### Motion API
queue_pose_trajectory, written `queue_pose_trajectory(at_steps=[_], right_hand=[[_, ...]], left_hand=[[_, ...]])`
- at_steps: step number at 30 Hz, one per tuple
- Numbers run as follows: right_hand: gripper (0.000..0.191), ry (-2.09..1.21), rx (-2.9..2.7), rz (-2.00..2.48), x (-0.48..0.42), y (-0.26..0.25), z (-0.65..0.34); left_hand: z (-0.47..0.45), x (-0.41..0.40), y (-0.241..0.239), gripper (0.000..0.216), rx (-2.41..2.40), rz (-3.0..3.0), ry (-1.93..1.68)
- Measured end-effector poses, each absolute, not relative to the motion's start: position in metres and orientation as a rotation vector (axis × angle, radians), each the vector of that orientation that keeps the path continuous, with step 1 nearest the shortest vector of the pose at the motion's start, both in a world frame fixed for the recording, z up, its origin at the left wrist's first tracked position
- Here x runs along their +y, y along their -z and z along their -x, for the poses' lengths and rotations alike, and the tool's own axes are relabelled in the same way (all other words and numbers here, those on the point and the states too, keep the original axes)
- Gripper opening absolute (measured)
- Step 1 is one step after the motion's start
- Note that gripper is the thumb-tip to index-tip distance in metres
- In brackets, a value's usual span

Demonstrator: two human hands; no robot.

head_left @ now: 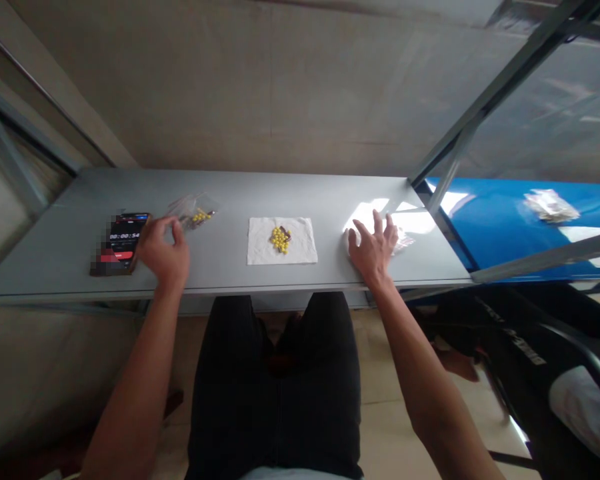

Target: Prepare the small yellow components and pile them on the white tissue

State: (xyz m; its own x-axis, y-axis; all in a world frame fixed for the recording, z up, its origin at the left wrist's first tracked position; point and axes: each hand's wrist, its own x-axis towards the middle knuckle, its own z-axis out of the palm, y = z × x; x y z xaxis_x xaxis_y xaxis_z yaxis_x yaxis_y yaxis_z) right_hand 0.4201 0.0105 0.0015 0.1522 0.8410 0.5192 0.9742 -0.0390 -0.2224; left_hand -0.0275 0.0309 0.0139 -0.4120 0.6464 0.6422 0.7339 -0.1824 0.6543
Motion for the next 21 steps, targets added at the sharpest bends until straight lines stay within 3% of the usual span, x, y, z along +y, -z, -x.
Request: queue_pose_trajectory(at_steps=[4, 7, 9, 11, 17, 21], right_hand=[[0.033, 0.181, -1.665, 1.690, -0.002, -0.019, -0.392], [0.035, -0.345, -1.720, 1.407, -0.014, -0.038, -0.347], [0.038, -0.802, -1.721, 1.212, -0.021, -0.050, -0.314], [0.040, -1.052, -1.737, 1.081, -0.024, -0.060, -0.286], [0.039, -1.151, -1.711, 0.989, -0.019, -0.071, -0.251], [0.043, -1.082, -1.572, 1.047, -0.010, -0.068, -0.251]], left_hand=[[0.009, 0.015, -0.026, 0.022, -1.934, 1.476, 2.292], [-0.026, -0.009, -0.031, 0.035, -1.956, 1.551, 2.762], [-0.051, -0.026, -0.031, 0.037, -2.024, 1.642, 2.835], [-0.071, -0.039, -0.029, 0.039, -2.061, 1.701, 2.841], [-0.093, -0.053, -0.027, 0.028, -2.005, 1.880, 2.700], [-0.088, -0.054, -0.029, 0.026, -1.928, 1.802, 2.974]])
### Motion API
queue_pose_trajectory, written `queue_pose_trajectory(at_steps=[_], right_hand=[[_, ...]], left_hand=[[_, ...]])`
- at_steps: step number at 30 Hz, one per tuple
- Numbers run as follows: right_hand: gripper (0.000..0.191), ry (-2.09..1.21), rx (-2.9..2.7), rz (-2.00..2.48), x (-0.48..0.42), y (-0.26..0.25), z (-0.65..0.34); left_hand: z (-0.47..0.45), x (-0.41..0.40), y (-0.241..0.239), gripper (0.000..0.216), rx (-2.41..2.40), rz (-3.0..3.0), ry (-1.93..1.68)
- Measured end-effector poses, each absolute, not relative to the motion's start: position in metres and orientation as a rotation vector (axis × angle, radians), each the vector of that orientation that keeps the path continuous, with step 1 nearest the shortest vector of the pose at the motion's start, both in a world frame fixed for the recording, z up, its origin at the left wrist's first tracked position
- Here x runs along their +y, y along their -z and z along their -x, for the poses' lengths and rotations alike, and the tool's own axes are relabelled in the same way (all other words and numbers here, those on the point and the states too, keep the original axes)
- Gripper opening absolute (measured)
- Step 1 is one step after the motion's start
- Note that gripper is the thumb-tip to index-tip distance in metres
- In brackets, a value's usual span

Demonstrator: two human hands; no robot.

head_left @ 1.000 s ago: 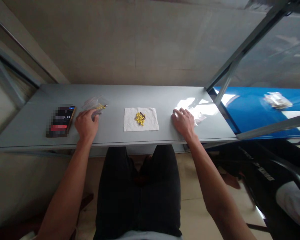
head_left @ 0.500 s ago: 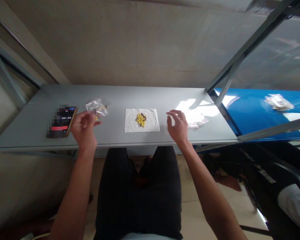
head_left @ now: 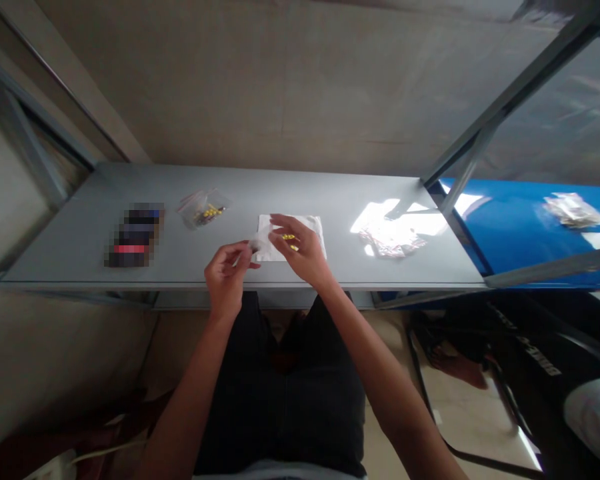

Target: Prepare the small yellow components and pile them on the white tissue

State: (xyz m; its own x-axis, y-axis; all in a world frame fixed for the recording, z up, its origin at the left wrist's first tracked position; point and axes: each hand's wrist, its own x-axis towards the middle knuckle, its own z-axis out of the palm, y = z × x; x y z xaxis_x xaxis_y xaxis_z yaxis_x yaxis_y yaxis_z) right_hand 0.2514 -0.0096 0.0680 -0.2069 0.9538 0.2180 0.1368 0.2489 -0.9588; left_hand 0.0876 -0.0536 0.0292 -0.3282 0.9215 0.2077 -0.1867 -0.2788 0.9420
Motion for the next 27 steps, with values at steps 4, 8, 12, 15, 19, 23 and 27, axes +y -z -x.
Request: queue_pose_trajectory(at_steps=[4, 8, 12, 15, 19, 23, 27], right_hand=[[0.047, -1.249, -1.495, 1.029, -0.004, -0.066, -0.255], [0.033, -1.306, -1.620, 0.999, -0.008, -0.063, -0.257], [0.029, -1.283, -1.646, 1.074, -0.009, -0.059, -0.258], [0.030, -1.235, -1.637, 1.094, -0.007, -0.059, -0.255], [0.034, -1.204, -1.739, 1.024, -0.007, -0.063, -0.243], [0.028, -1.197, -1.867, 0.938, -0.012, -0.064, -0.236], [0.022, -1.200, -1.935, 0.904, -0.017, -0.064, -0.237]], left_hand=[[-0.080, -0.051, -0.032, 0.036, 0.999, -0.864, -1.706], [-0.081, -0.046, -0.030, 0.037, 1.055, -0.837, -1.714], [-0.084, -0.044, -0.027, 0.032, 1.255, -0.988, -1.712], [-0.082, -0.050, -0.032, 0.027, 1.602, -1.282, -1.892], [-0.075, -0.062, -0.042, 0.025, 1.560, -1.572, -1.678], [-0.063, -0.068, -0.043, 0.028, 1.401, -1.501, -1.412], [-0.052, -0.072, -0.047, 0.020, 1.347, -1.529, -1.263]])
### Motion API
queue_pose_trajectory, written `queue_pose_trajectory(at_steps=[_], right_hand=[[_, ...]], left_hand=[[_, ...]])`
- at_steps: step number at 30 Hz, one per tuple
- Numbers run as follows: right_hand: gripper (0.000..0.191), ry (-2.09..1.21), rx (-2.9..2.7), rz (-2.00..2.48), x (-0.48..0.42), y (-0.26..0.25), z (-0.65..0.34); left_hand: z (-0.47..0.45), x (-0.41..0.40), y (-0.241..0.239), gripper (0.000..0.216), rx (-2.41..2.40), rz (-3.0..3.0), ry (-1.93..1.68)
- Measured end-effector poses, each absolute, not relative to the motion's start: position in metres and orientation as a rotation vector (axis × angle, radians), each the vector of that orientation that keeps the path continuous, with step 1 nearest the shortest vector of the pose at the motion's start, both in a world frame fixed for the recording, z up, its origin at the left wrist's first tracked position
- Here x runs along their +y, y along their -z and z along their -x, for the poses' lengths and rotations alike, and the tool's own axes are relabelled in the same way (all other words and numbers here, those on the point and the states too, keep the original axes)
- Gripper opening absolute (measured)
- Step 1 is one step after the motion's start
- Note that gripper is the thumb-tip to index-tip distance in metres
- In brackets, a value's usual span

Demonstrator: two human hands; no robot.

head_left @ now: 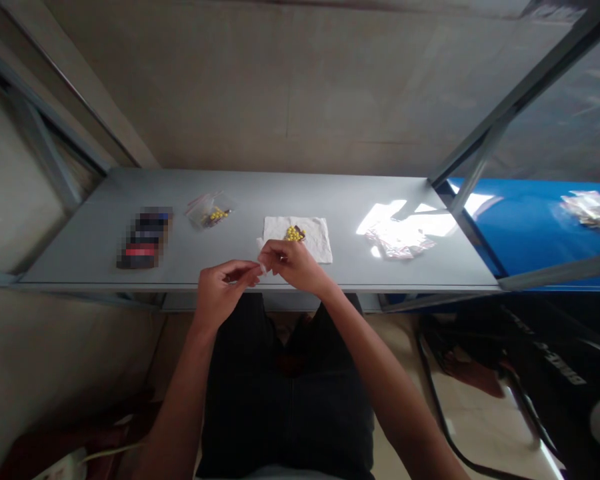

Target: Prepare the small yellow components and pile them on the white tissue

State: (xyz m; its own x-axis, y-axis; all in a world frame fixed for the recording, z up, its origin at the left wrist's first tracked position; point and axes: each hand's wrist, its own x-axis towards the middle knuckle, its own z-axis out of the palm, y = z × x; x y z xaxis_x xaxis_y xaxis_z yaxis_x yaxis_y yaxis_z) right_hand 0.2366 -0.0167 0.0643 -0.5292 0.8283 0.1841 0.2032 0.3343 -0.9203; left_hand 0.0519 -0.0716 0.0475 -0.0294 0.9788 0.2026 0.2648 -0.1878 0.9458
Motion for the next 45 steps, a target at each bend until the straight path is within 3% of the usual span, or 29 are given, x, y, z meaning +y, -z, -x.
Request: queue_pose_trajectory(at_steps=[13, 21, 25, 26, 30, 32, 37, 41, 45], right_hand=[[0.021, -1.049, -2.125, 0.943, 0.001, -0.064, -0.225], [0.022, -0.723, -2.171, 1.157, -0.005, -0.057, -0.215], [0.017, -0.708, -2.004, 1.202, -0.003, -0.054, -0.217], [0.015, -0.772, -1.959, 1.161, 0.000, -0.055, -0.219], [0.012, -1.151, -1.798, 0.945, 0.013, -0.056, -0.230], [0.012, -1.258, -1.754, 0.887, 0.020, -0.056, -0.236], [0.011, -1.109, -1.681, 0.980, 0.039, -0.049, -0.257], [0.021, -1.014, -1.619, 0.972, 0.050, -0.038, -0.278], [0.011, -0.796, -1.704, 1.015, 0.051, -0.029, -0.291]], left_hand=[[-0.037, -0.048, -0.040, 0.023, 1.194, -1.428, -1.106], [-0.044, -0.040, -0.038, 0.014, 1.751, -1.674, -1.394], [-0.050, -0.037, -0.037, 0.005, 1.646, -1.835, -1.504], [-0.050, -0.035, -0.035, 0.009, 1.536, -1.833, -1.521], [-0.044, -0.022, -0.021, 0.079, 1.147, -1.801, -1.359], [-0.042, -0.011, -0.015, 0.096, 1.083, -1.784, -1.256], [-0.048, 0.022, -0.014, 0.084, 1.048, -1.612, -1.250], [-0.062, 0.041, -0.016, 0.087, 0.914, -1.384, -1.262], [-0.072, 0.050, -0.010, 0.079, 0.910, -1.157, -1.432]])
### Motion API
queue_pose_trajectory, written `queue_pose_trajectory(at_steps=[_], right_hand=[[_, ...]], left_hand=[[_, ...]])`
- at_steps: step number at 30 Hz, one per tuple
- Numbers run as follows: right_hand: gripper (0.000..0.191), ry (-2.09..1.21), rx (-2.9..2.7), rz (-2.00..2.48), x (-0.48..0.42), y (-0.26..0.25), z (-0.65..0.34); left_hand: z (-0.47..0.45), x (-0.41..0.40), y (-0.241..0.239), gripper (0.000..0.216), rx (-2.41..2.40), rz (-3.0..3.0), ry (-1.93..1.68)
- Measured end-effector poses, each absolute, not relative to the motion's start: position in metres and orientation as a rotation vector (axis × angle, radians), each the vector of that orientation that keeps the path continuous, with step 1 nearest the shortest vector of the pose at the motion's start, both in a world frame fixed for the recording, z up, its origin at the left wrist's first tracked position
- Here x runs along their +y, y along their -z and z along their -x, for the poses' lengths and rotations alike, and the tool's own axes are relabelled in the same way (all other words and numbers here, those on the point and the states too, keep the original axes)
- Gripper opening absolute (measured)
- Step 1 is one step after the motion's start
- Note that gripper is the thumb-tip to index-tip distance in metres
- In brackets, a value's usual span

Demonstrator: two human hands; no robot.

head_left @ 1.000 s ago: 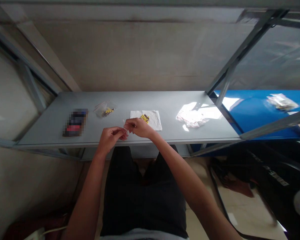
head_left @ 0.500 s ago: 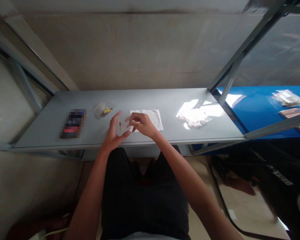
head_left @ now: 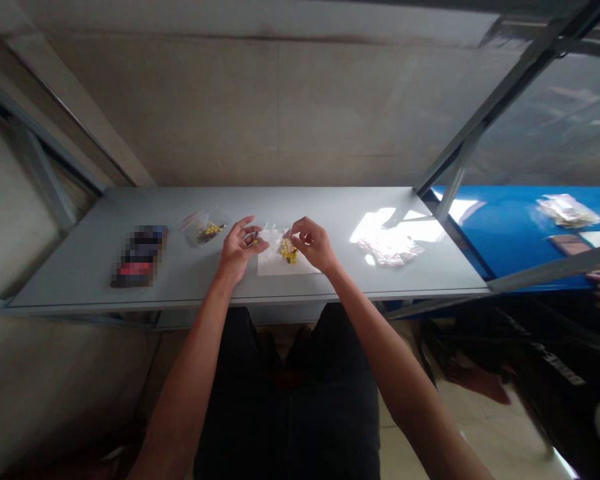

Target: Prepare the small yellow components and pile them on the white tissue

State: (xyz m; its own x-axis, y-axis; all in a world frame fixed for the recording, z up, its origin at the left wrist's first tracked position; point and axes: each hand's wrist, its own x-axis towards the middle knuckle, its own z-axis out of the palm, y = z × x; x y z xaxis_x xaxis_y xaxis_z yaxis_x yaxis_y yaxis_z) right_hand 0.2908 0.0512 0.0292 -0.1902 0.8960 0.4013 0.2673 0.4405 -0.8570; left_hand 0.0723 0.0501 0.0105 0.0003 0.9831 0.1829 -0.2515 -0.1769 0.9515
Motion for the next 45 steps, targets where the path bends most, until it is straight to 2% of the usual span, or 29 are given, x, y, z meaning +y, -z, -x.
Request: queue_pose_trajectory(at_steps=[3, 9, 12, 22, 29, 42, 45], right_hand=[[0.014, -0.732, -1.758, 1.039, 0.051, -0.024, -0.293], [0.041, -0.715, -1.788, 1.027, 0.053, -0.018, -0.297], [0.045, -0.762, -1.768, 1.069, 0.053, -0.017, -0.300], [0.028, -0.655, -1.694, 1.180, 0.060, -0.001, -0.302], [0.025, -0.633, -1.669, 1.201, 0.062, 0.004, -0.304], [0.025, -0.704, -1.642, 1.165, 0.061, 0.000, -0.304], [0.025, -0.759, -1.589, 1.113, 0.060, -0.003, -0.305]], left_hand=[[-0.075, 0.054, -0.008, 0.067, 0.939, -1.108, -1.510], [-0.075, 0.062, -0.007, 0.047, 1.010, -1.267, -1.479], [-0.074, 0.067, -0.006, 0.045, 1.032, -1.378, -1.444], [-0.074, 0.073, -0.024, 0.032, 1.071, -1.669, -1.491], [-0.073, 0.077, -0.027, 0.041, 0.928, -1.524, -1.533], [-0.076, 0.077, -0.021, 0.031, 0.914, -1.378, -1.602], [-0.064, 0.078, -0.017, 0.028, 1.034, -1.460, -1.585]])
